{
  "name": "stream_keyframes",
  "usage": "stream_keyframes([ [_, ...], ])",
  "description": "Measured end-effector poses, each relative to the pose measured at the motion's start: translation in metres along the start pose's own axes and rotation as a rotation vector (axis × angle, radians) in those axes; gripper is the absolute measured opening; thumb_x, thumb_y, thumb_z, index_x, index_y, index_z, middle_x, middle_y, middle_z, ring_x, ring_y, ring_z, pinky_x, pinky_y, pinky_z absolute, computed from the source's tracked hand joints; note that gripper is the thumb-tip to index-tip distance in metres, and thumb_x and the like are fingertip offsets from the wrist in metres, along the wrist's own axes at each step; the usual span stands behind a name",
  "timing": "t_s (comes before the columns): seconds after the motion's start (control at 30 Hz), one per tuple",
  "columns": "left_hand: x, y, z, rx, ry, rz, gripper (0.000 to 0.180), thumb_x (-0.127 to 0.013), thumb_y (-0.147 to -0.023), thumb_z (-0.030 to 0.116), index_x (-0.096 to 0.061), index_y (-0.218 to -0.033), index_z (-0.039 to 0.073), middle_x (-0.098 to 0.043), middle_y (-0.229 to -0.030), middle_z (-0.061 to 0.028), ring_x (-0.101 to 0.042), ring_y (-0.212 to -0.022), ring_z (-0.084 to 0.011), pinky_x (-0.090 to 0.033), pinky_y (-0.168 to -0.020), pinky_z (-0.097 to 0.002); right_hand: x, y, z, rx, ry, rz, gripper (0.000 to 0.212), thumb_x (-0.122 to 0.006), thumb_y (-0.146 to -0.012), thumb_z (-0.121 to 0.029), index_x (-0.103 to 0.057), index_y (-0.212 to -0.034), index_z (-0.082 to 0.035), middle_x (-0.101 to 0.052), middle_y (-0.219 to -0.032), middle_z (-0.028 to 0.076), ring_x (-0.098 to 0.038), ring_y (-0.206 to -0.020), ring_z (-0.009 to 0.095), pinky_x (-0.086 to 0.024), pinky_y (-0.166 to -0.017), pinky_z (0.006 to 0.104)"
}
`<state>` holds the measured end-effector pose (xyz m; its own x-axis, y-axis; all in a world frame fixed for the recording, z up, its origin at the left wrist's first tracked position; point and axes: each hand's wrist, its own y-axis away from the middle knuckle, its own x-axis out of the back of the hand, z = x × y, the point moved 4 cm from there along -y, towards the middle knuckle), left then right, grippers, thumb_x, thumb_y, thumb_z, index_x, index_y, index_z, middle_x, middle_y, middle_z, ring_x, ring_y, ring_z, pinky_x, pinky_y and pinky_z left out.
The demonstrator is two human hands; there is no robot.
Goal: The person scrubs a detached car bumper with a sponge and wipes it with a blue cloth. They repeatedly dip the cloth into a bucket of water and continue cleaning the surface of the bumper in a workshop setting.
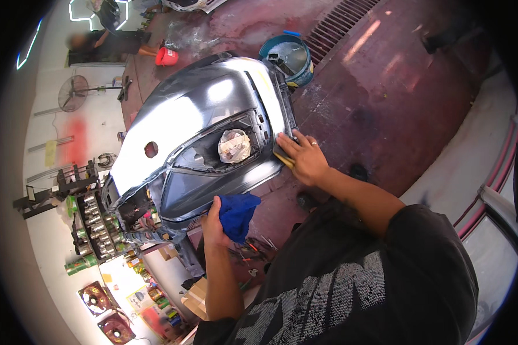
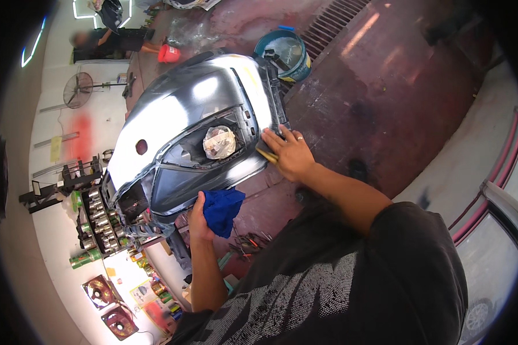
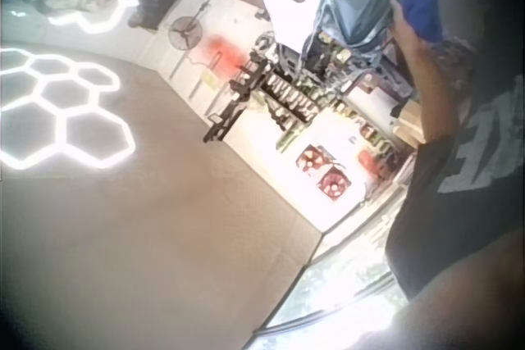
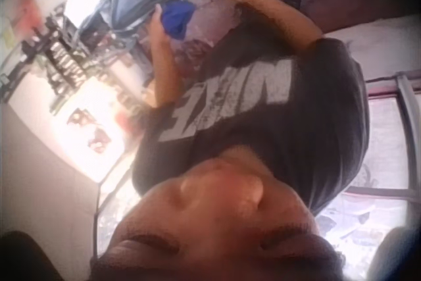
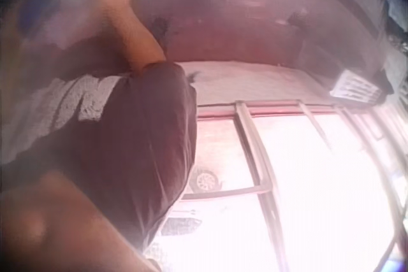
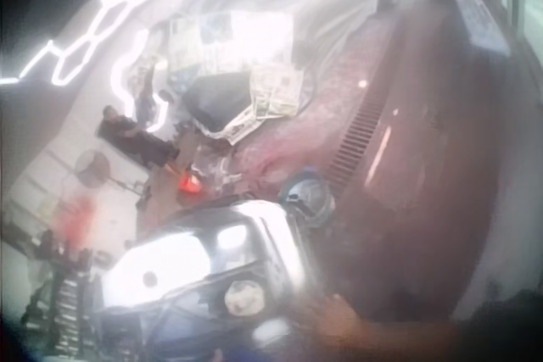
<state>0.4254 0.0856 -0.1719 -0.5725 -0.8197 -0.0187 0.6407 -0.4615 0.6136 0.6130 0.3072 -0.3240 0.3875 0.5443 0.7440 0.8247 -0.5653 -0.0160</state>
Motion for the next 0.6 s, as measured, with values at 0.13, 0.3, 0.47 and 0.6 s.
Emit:
stream_keyframes([
  [0.13, 0.015, -0.006, -0.007, -0.045, 0.008, 0.051, 0.046, -0.073, -0.11, 0.028, -0.066, -0.135, -0.01, -0.077, -0.124, -0.0187, -0.08, -0.106, -0.0309, -0.067, -0.094, -0.0457, -0.007, 0.021, -0.023, 0.073, -0.125, -0.016, 0.085, -0.066, -0.095, -0.017, -0.035, -0.174, -0.006, -0.036, -0.181, 0.011, -0.038, -0.162, 0.041, -0.035, -0.127, 0.058],
  [0.3, 0.02, -0.009, -0.011, -0.05, 0.005, 0.079, 0.045, -0.074, -0.109, 0.026, -0.065, -0.137, -0.009, -0.077, -0.125, -0.0189, -0.08, -0.106, -0.0304, -0.067, -0.093, -0.0451, 0.001, 0.006, -0.019, 0.055, 0.116, -0.002, 0.074, -0.061, -0.107, -0.037, -0.04, -0.172, -0.008, -0.039, -0.18, 0.012, -0.037, -0.163, 0.04, -0.034, -0.128, 0.0598],
  [0.47, 0.024, -0.014, -0.014, -0.06, 0.031, 0.044, 0.046, -0.075, -0.109, 0.027, -0.065, -0.137, -0.009, -0.077, -0.124, -0.0185, -0.08, -0.105, -0.0304, -0.067, -0.093, -0.0448, 0.0, 0.015, -0.035, 0.107, -0.018, -0.041, 0.07, -0.059, -0.107, -0.034, -0.041, -0.172, -0.012, -0.038, -0.18, 0.01, -0.034, -0.165, 0.04, -0.032, -0.128, 0.0629],
  [0.6, 0.019, -0.01, -0.011, -0.056, 0.004, 0.069, 0.045, -0.075, -0.109, 0.027, -0.065, -0.137, -0.007, -0.077, -0.124, -0.0167, -0.08, -0.103, -0.0296, -0.067, -0.092, -0.0445, 0.008, 0.003, -0.02, 0.18, 0.069, -0.062, 0.073, -0.059, -0.105, -0.028, -0.039, -0.173, -0.013, -0.037, -0.182, 0.008, -0.032, -0.167, 0.038, -0.03, -0.13, 0.0638],
])
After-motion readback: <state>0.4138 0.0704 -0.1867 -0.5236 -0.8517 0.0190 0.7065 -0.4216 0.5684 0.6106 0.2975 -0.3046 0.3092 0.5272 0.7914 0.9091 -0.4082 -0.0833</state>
